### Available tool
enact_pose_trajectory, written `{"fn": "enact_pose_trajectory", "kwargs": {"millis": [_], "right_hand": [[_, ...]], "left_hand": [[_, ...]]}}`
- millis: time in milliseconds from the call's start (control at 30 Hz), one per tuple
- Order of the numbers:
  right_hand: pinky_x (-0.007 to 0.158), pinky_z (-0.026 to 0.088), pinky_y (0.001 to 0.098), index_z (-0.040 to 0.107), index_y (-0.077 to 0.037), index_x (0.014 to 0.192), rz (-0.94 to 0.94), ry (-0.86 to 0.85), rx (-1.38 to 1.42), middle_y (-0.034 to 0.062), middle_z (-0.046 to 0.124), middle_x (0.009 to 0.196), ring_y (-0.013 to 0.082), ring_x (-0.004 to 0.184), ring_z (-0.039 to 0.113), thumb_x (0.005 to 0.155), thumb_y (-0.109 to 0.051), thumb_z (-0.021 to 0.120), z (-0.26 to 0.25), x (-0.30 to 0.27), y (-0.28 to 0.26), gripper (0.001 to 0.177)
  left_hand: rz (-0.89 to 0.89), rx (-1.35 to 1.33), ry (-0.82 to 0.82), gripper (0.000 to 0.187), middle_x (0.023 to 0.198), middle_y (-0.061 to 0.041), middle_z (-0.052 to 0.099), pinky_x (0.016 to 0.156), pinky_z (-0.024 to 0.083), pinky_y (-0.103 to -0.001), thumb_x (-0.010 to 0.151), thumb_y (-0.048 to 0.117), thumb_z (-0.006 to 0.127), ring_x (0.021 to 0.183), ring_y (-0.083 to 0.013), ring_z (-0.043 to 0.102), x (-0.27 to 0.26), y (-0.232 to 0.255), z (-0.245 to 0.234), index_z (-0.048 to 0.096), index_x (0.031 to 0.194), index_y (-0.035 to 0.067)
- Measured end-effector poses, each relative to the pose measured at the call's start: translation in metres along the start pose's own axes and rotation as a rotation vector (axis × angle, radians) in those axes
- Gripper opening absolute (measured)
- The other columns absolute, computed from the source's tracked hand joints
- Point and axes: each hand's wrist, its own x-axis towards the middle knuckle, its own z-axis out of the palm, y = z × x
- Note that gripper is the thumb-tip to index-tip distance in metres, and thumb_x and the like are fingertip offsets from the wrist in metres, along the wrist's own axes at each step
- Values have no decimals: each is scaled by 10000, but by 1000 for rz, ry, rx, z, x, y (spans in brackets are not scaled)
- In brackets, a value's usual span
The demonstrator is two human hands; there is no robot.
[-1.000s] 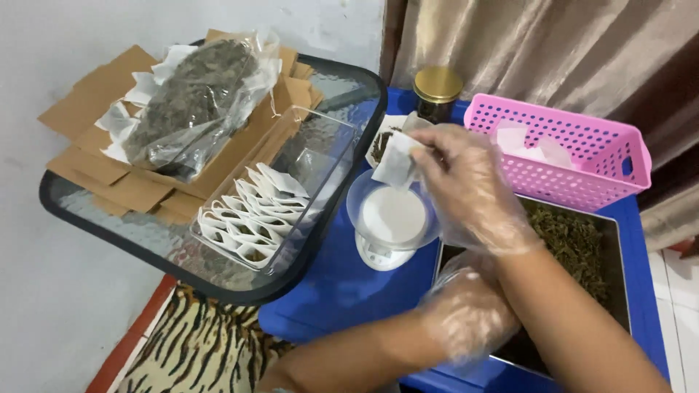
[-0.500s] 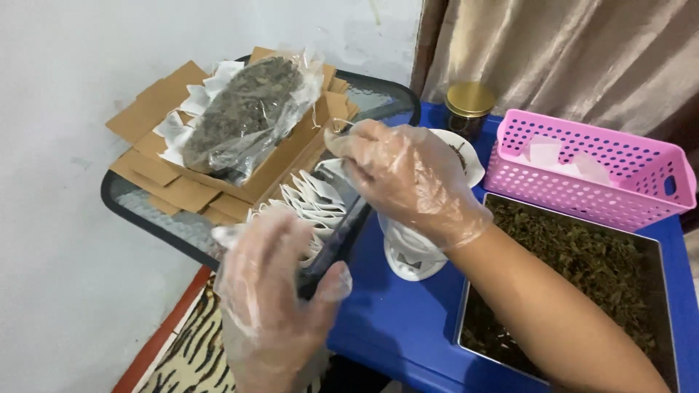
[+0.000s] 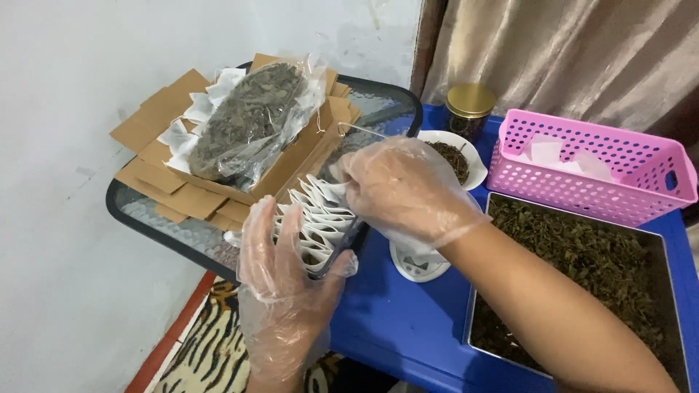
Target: Filling small white tea bags with loose tea leaves from a tray by hand
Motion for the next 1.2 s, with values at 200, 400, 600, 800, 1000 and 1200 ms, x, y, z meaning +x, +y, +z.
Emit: {"fn": "enact_pose_trajectory", "kwargs": {"millis": [200, 400, 600, 800, 1000, 1200], "right_hand": [[776, 523, 299, 597, -208, 719, -111, -180, -175, -52, 598, 680, 114, 647, 552, 914, -145, 432, -8, 9, -3, 263], [858, 510, 434, 519, -163, 797, -84, -241, -204, 5, 590, 816, 205, 825, 615, 1095, -586, 314, -16, 17, -8, 556], [639, 534, 313, 431, -187, 743, 37, -351, -252, -29, 426, 696, 125, 620, 460, 1114, -638, 237, -25, 14, -38, 615], [513, 384, 221, 415, -181, 620, 115, -485, -307, -40, 316, 617, 97, 546, 325, 1100, -701, 204, -23, 20, -46, 739], [624, 383, 346, 309, -153, 627, 18, -532, -166, -7, 291, 668, 170, 590, 324, 1043, -729, 251, -19, 29, -30, 713], [632, 451, 320, 407, -161, 612, 89, -431, -193, -18, 316, 622, 143, 533, 366, 1110, -662, 225, -29, 30, -37, 729]], "left_hand": [[-27, -17, -18, 682, 1503, -246, 464, 1127, 497, -645, 971, 533, 641, 1399, -477, 517, -2, -2, 2, 482, 1430, 55], [-24, -84, 8, 641, 1494, -244, 481, 1156, 471, -660, 975, 505, 649, 1410, -484, 505, -5, -7, 8, 478, 1419, 75], [-5, -133, 47, 639, 1460, -237, 487, 1137, 493, -671, 967, 469, 706, 1368, -485, 541, -10, -13, 13, 446, 1420, 100], [5, -175, 46, 660, 1511, -205, 447, 1177, 482, -664, 969, 401, 750, 1408, -463, 515, -12, -15, 13, 425, 1465, 110], [-34, -197, 26, 712, 1542, -207, 423, 1228, 406, -695, 950, 461, 738, 1465, -497, 455, -19, -18, 19, 406, 1478, 119], [-42, -191, 23, 694, 1544, -210, 421, 1234, 401, -690, 938, 439, 745, 1468, -501, 447, -21, -18, 20, 431, 1453, 96]]}}
